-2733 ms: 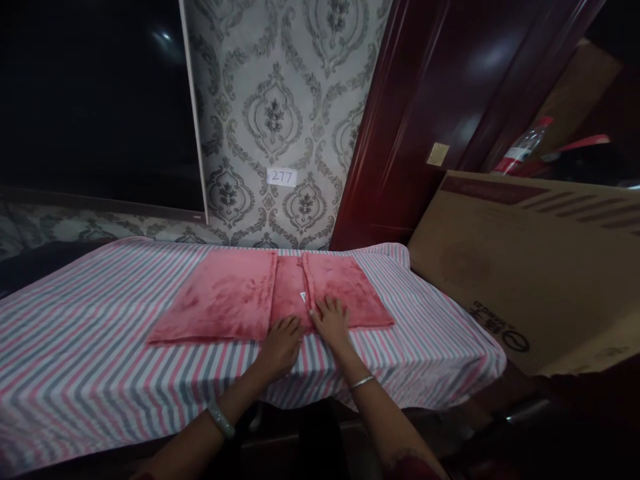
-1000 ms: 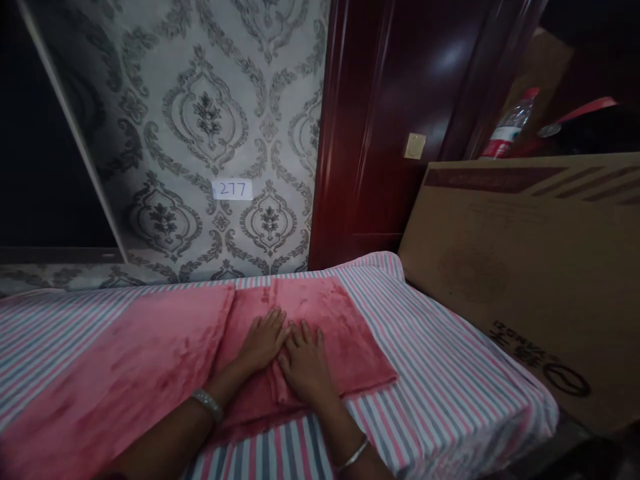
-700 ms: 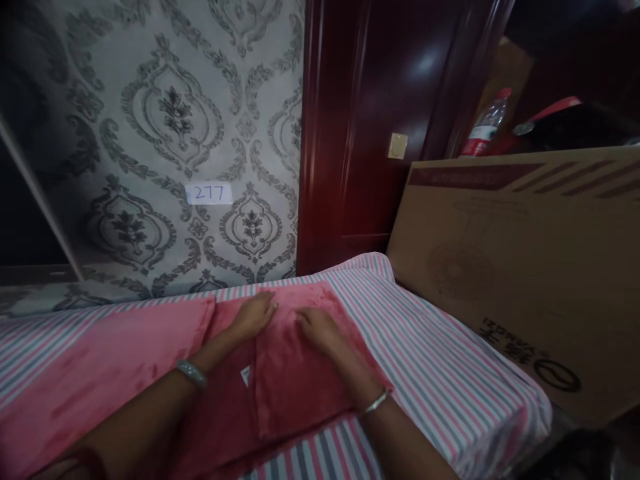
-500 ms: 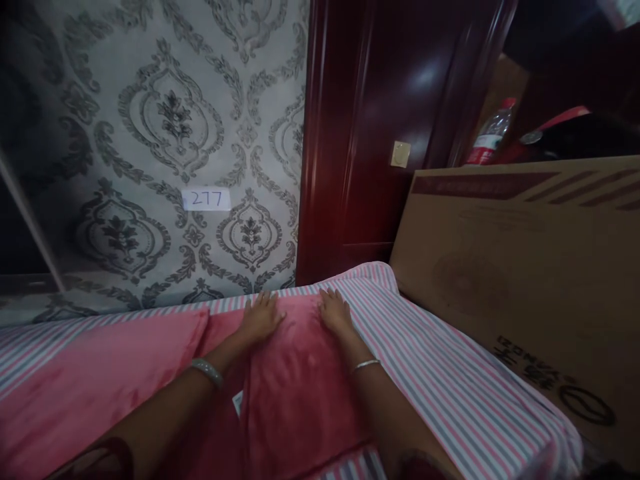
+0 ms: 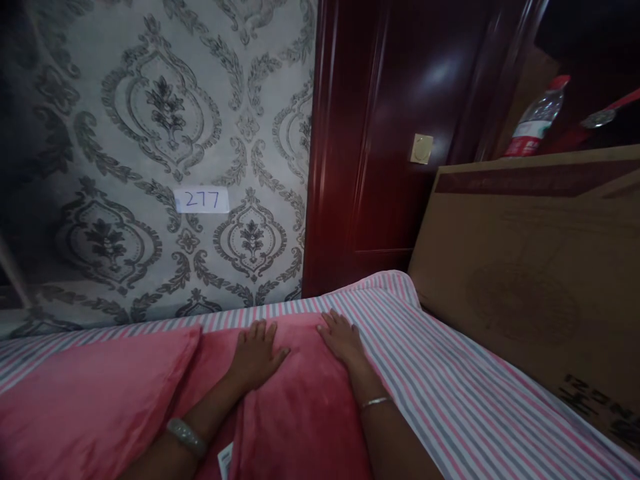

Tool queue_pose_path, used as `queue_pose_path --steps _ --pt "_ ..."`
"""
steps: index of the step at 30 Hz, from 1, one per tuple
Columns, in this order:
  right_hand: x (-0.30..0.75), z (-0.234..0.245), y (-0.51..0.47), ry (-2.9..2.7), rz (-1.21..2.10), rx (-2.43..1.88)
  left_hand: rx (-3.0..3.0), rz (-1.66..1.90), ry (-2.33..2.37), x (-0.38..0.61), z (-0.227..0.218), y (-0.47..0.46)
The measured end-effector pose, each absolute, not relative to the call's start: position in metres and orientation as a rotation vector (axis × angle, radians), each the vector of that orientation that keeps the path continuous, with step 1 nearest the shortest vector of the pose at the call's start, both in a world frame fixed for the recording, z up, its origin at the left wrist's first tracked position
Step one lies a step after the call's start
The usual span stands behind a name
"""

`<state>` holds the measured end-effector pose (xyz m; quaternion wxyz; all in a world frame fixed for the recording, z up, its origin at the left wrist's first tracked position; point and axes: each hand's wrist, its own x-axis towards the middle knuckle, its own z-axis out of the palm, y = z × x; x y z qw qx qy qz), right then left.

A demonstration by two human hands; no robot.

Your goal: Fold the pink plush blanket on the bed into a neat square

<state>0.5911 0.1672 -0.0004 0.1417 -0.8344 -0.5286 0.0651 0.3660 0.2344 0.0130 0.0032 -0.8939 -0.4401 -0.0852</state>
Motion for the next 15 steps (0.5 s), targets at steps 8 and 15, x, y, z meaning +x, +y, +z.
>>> queue_pose_path --steps 8,15 --pt "0.589 -0.002 0.168 -1.524 0.19 -2.401 -2.789 -0.279 -1.386 0.365 0.008 0.235" --pt "0.562 0.035 0.144 -1.545 0.096 -2.425 -2.851 -0.204 -1.431 0.365 0.032 0.232"
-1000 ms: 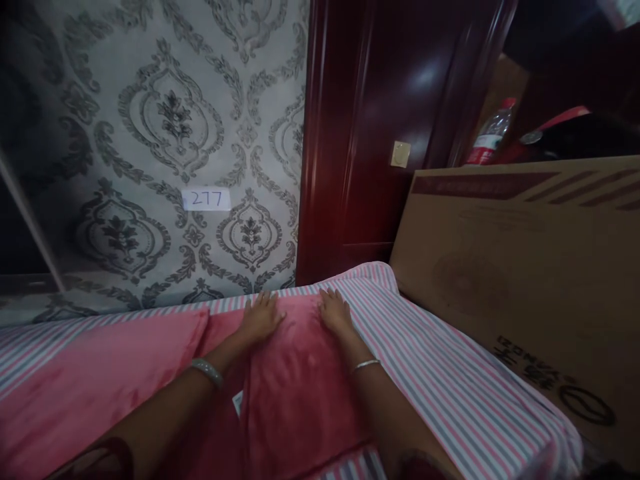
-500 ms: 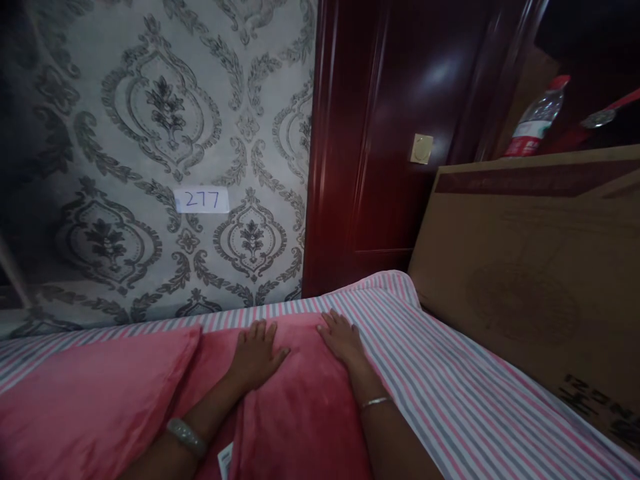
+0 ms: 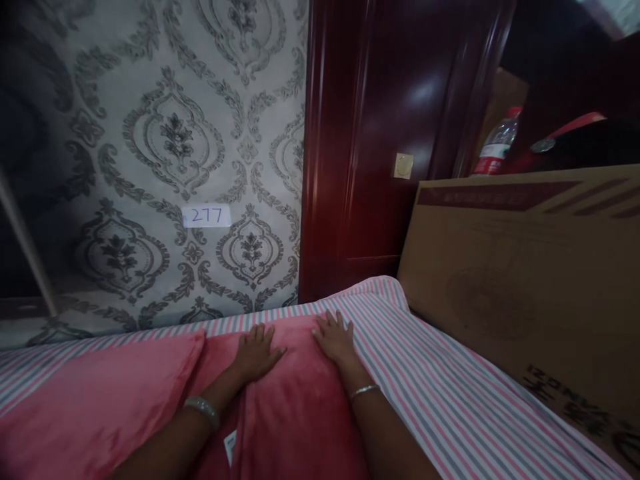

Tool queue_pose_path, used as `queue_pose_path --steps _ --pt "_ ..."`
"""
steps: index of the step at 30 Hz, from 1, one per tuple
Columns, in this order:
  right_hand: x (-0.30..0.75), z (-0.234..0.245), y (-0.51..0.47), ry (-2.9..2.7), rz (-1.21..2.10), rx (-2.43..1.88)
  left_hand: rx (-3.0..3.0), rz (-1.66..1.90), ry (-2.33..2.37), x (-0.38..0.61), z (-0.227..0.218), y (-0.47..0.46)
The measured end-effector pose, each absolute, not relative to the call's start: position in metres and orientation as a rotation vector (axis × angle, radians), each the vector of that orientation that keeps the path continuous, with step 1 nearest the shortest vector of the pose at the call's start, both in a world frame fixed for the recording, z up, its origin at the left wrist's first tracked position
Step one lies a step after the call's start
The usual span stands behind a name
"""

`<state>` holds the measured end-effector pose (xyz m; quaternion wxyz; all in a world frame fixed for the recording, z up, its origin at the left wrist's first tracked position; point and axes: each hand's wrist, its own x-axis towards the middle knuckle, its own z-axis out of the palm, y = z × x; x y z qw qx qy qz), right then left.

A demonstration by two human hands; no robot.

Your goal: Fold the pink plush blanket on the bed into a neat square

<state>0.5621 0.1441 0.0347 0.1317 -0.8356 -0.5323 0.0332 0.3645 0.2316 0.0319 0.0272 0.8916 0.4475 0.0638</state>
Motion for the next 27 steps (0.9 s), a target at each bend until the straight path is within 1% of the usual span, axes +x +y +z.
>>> queue_pose_path --steps 2,4,8,11,16,19,23,25,27 --pt "0.543 0.038 0.123 -1.582 0.034 -2.414 2.757 0.251 1.392 0.362 0.041 0.217" --pt "0.522 0.03 0.095 -1.636 0.013 -2.377 2.818 0.323 1.3 0.356 0.044 0.193" --pt "0.488 -0.003 0.045 -1.736 0.001 -2.291 2.854 0.264 0.971 0.341 0.024 0.148" --pt "0.476 -0.015 0.031 -1.715 -0.064 -2.293 2.868 0.326 0.971 0.334 0.007 0.135" --pt "0.476 -0.012 0.036 -1.722 -0.101 -2.29 2.914 0.35 0.974 0.335 0.005 0.14" --pt "0.477 -0.003 0.036 -1.738 -0.095 -2.301 2.895 0.307 1.001 0.336 0.019 0.137" --pt "0.467 0.011 0.024 -1.748 -0.014 -2.36 2.864 0.269 0.991 0.325 0.04 0.11" --pt "0.456 0.013 0.013 -1.713 0.024 -2.379 2.875 0.313 0.908 0.313 0.039 0.093" --pt "0.441 0.008 0.001 -1.671 0.032 -2.393 2.877 0.318 0.852 0.298 0.028 0.078"
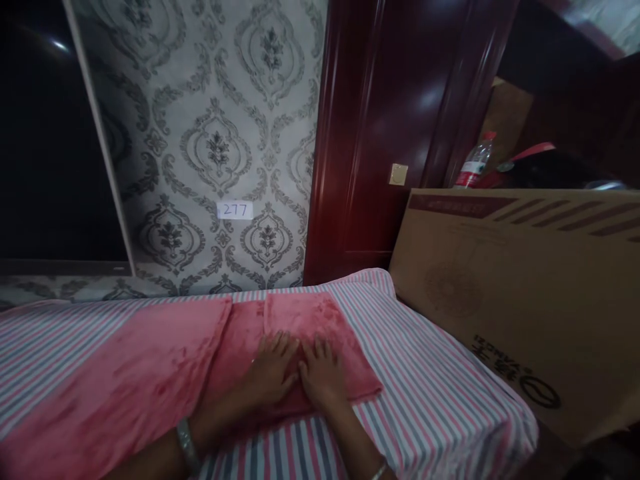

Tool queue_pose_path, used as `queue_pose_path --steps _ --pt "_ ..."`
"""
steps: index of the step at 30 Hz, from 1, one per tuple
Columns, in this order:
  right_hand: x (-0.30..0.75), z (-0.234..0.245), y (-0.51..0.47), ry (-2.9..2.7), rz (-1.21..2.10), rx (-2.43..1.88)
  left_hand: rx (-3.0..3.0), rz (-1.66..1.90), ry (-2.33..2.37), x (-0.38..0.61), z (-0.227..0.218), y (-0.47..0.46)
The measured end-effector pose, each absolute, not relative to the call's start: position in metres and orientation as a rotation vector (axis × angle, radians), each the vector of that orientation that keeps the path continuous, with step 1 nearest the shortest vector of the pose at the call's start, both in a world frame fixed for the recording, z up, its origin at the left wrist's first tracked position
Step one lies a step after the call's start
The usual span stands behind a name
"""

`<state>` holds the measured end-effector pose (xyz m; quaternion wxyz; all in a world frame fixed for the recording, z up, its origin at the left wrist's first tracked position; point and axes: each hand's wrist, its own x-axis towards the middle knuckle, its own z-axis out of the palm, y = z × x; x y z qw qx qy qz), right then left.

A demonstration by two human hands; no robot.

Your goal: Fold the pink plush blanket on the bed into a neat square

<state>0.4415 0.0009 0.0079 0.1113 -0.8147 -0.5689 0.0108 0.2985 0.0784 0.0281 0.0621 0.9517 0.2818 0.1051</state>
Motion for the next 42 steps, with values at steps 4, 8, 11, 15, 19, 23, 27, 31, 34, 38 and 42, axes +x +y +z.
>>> queue_pose_path --steps 4,8,11,15,19,23,27,31,34,38,42 --pt "0.42 -0.007 -0.015 -1.662 -0.081 -2.407 2.863 0.315 0.87 0.28 -0.001 0.069" --pt "0.415 -0.01 -0.018 -1.67 -0.158 -2.435 2.847 0.353 0.862 0.282 -0.005 0.071" --pt "0.416 -0.008 -0.019 -1.698 -0.22 -2.444 2.803 0.31 0.87 0.282 0.006 0.065" --pt "0.415 -0.009 -0.023 -1.714 -0.304 -2.466 2.782 0.267 0.853 0.259 0.024 0.05" --pt "0.415 -0.013 -0.025 -1.7 -0.374 -2.484 2.836 0.377 1.002 0.206 0.041 0.05" --pt "0.416 -0.015 -0.027 -1.689 -0.4 -2.483 2.764 0.329 1.457 0.152 0.044 0.066" --pt "0.415 -0.016 -0.028 -1.679 -0.393 -2.48 2.717 0.163 1.543 0.132 0.026 0.071" --pt "0.417 -0.018 -0.03 -1.68 -0.381 -2.426 2.744 0.241 1.56 0.135 0.016 0.068" --pt "0.422 -0.014 -0.027 -1.597 -0.333 -2.321 2.734 0.276 1.502 0.133 0.02 0.065" --pt "0.415 0.004 0.002 -1.489 -0.261 -1.934 2.761 0.356 1.269 0.115 0.022 0.053" --pt "0.376 0.017 0.062 -1.411 0.226 -1.628 2.836 0.432 1.012 0.086 0.009 0.041"
